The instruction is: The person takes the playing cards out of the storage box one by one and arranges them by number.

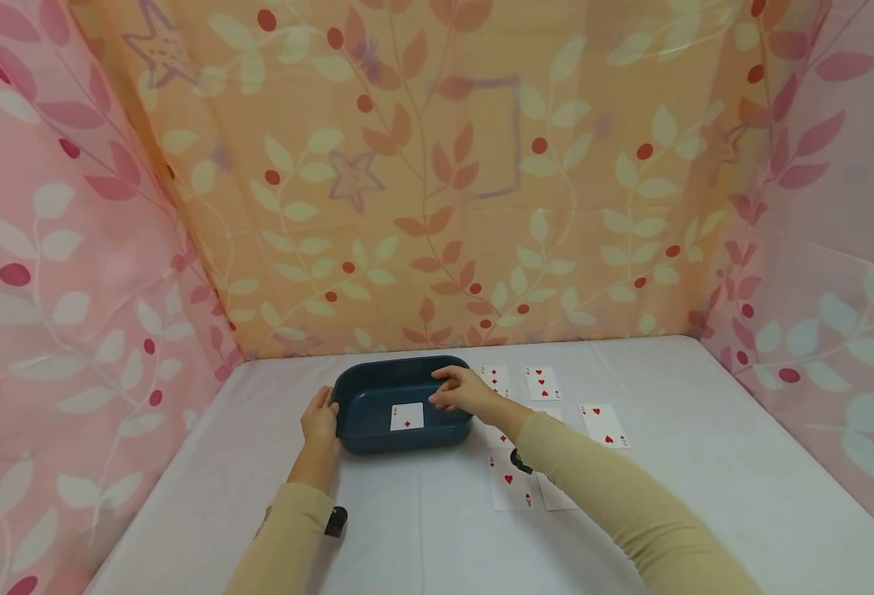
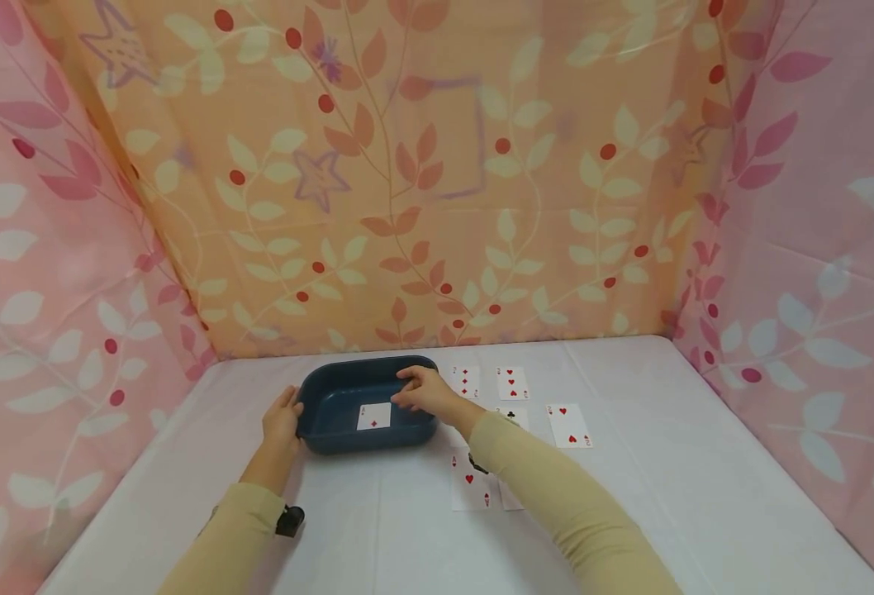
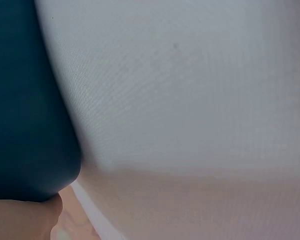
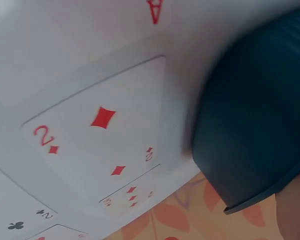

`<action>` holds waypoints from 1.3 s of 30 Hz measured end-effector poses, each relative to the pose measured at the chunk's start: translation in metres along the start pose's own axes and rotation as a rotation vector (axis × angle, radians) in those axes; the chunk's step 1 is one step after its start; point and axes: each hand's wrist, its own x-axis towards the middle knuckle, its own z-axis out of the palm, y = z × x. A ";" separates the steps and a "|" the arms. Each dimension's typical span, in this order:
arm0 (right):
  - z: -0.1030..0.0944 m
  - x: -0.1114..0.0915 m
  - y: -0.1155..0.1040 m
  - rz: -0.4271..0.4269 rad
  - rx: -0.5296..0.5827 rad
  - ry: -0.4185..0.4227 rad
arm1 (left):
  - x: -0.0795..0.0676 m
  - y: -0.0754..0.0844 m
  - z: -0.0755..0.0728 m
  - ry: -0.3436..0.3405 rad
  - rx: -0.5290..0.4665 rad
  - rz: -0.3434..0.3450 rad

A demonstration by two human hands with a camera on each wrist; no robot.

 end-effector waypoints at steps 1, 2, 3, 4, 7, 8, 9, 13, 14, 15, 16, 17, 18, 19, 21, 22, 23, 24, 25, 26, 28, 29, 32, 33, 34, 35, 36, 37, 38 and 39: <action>0.002 0.002 -0.001 0.001 -0.031 -0.005 | 0.000 0.000 0.000 0.001 0.000 0.001; 0.004 0.004 -0.002 0.003 -0.070 -0.010 | -0.001 0.001 0.000 0.002 0.000 0.002; 0.006 0.006 -0.002 0.003 -0.114 -0.017 | -0.001 0.001 0.000 0.002 0.000 0.003; 0.008 0.008 -0.001 0.001 -0.162 -0.027 | -0.001 0.001 0.000 0.001 0.001 0.006; 0.016 0.015 0.001 -0.006 -0.288 -0.078 | -0.002 0.000 0.000 -0.010 0.003 0.020; 0.018 0.017 0.001 -0.005 -0.327 -0.091 | -0.002 0.000 0.000 -0.015 0.002 0.024; 0.020 0.019 0.002 -0.004 -0.355 -0.103 | -0.001 -0.001 0.000 -0.019 0.001 0.029; 0.027 0.028 0.003 0.016 -0.458 -0.129 | 0.001 0.000 -0.002 -0.023 -0.014 0.048; 0.029 0.029 0.003 0.024 -0.486 -0.130 | 0.001 0.000 -0.003 -0.021 -0.014 0.050; 0.030 0.031 0.003 0.031 -0.512 -0.135 | 0.002 0.000 -0.003 -0.019 -0.011 0.054; 0.031 0.032 0.004 0.039 -0.537 -0.142 | 0.002 0.000 -0.003 -0.018 -0.005 0.056; 0.032 0.033 0.005 0.046 -0.565 -0.150 | 0.001 0.000 -0.003 -0.014 0.002 0.058; 0.032 0.034 0.006 0.049 -0.593 -0.156 | 0.001 0.000 -0.003 -0.013 0.010 0.057; 0.033 0.036 0.008 0.059 -0.616 -0.160 | 0.001 -0.001 -0.003 -0.011 0.018 0.054; 0.036 0.039 0.013 0.068 -0.644 -0.167 | 0.000 -0.002 -0.003 -0.008 0.028 0.053; 0.037 0.042 0.016 0.072 -0.664 -0.167 | 0.000 -0.002 -0.002 -0.007 0.029 0.051; 0.038 0.044 0.018 0.073 -0.688 -0.167 | -0.001 -0.003 -0.002 -0.004 0.027 0.049; 0.040 0.046 0.020 0.078 -0.707 -0.164 | -0.001 -0.003 -0.002 -0.004 0.025 0.046; 0.041 0.048 0.023 0.083 -0.722 -0.159 | -0.001 -0.004 -0.002 -0.004 0.021 0.044; 0.042 0.049 0.025 0.082 -0.737 -0.155 | -0.002 -0.004 -0.001 -0.006 0.020 0.044; 0.043 0.051 0.028 0.084 -0.760 -0.146 | -0.002 -0.005 -0.001 -0.007 0.016 0.044; 0.043 0.051 0.028 0.079 -0.763 -0.143 | -0.002 -0.005 -0.001 -0.005 0.016 0.044; 0.044 0.051 0.028 0.051 -0.746 -0.139 | -0.003 -0.006 -0.001 -0.007 0.028 0.051; 0.044 0.051 0.028 0.041 -0.739 -0.140 | -0.002 -0.006 -0.001 -0.007 0.032 0.054; 0.043 0.051 0.027 0.033 -0.733 -0.141 | -0.002 -0.006 -0.002 -0.009 0.036 0.056; 0.043 0.051 0.027 0.029 -0.727 -0.143 | -0.002 -0.006 -0.002 -0.009 0.042 0.058; 0.042 0.051 0.027 0.031 -0.717 -0.142 | -0.002 -0.007 -0.002 -0.012 0.046 0.060; 0.042 0.051 0.027 0.035 -0.711 -0.142 | -0.001 -0.007 -0.002 -0.012 0.049 0.062; 0.041 0.051 0.027 0.041 -0.697 -0.138 | -0.001 -0.006 -0.002 -0.013 0.051 0.064; 0.041 0.051 0.027 0.050 -0.681 -0.135 | -0.001 -0.006 -0.002 -0.014 0.051 0.063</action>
